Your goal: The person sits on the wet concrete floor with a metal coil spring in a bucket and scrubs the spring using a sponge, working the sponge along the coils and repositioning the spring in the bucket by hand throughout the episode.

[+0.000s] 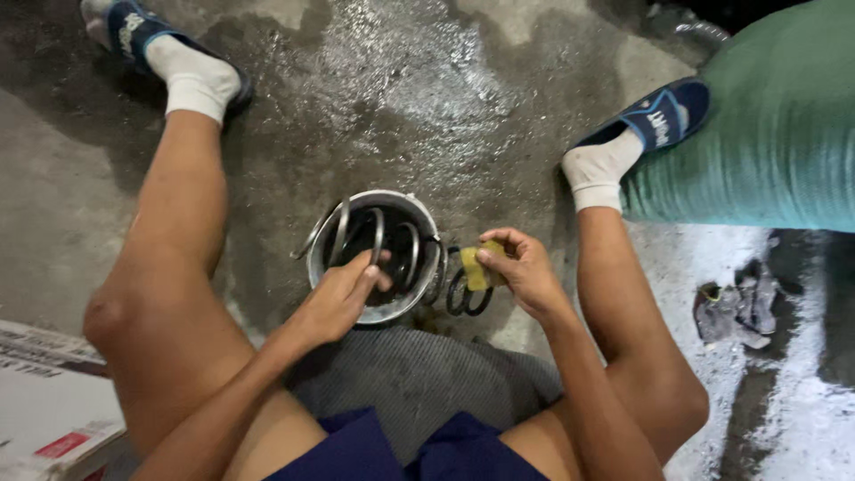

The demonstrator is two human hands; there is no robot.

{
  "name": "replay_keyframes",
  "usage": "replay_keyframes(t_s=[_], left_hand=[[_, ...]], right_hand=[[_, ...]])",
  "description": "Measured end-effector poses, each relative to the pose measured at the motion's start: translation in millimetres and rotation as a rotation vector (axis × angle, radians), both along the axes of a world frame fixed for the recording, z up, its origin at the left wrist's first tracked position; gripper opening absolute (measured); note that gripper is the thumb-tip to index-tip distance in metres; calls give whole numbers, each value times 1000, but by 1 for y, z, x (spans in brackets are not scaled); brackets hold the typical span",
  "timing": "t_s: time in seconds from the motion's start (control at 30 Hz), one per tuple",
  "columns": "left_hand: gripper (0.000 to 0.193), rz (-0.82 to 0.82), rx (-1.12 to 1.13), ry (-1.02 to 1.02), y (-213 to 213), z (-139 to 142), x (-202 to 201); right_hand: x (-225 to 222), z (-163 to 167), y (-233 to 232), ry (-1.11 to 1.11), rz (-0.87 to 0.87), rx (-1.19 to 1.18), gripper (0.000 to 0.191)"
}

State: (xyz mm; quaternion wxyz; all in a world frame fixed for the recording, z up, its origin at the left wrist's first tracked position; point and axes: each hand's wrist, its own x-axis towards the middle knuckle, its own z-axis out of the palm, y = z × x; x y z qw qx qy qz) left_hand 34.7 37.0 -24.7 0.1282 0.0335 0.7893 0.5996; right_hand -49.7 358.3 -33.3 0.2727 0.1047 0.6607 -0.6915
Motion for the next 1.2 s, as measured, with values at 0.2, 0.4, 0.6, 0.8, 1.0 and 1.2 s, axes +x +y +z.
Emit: replay_keyframes(t_s=[0.2,0.4,0.6,0.8,1.0,1.2], left_hand=[[26,119,-23,-43,16,3,-3],[31,314,24,119,34,-15,-12],[33,364,46,40,37,-29,-36],[36,311,189,-223,30,-49,-47],[38,316,263,-312,32,-46,-49],[38,301,118,3,28,-31,-13]], right_hand=[[-2,2,-6,58,42,-69,18],[1,12,-19,174,170,84,21],[-4,15,-24,179,175,187,24],[-1,10,-27,352,220,303,23],[2,16,-32,208,134,79,25],[21,14,-41,409,305,343,24]])
